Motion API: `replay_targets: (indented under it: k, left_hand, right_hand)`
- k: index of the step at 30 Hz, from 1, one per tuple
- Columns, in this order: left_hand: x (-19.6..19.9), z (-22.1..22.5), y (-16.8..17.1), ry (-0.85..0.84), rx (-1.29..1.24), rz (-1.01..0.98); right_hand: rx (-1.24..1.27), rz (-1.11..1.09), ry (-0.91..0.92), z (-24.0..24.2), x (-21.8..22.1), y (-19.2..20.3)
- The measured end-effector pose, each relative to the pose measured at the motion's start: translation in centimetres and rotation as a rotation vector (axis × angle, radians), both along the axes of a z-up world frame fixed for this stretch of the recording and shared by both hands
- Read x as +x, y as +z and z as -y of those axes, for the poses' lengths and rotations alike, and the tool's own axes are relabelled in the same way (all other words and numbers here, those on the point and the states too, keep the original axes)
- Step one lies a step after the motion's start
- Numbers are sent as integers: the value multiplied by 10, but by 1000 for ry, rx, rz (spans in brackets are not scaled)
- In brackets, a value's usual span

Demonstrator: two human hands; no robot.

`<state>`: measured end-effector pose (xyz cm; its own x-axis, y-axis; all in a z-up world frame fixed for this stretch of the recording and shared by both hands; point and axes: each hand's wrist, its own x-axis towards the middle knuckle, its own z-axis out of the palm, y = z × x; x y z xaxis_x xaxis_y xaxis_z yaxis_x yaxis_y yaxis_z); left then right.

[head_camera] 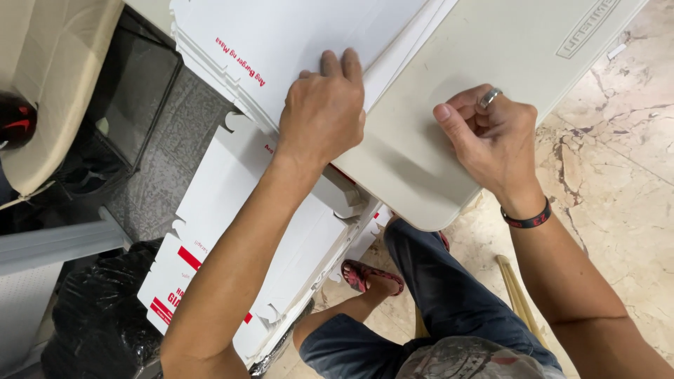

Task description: Organizing and stacking flat cardboard burger boxes by flipping stacks and aligning them on a table.

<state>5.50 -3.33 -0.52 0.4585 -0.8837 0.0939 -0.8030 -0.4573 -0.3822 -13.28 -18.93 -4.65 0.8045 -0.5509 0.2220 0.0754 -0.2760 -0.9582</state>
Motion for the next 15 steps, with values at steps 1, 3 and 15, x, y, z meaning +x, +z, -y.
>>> replay_targets:
  k: [1, 3, 15]
  left_hand:
    - [-5, -4, 0, -77, -40, 146]
    - [2, -16, 10, -144, -84, 267]
    - [13, -29, 18, -316, -172, 269]
  right_hand:
    - [0, -22, 26, 0, 1, 5]
    - [98, -110, 93, 5, 10, 22]
    - [947, -89, 9, 17, 167, 17]
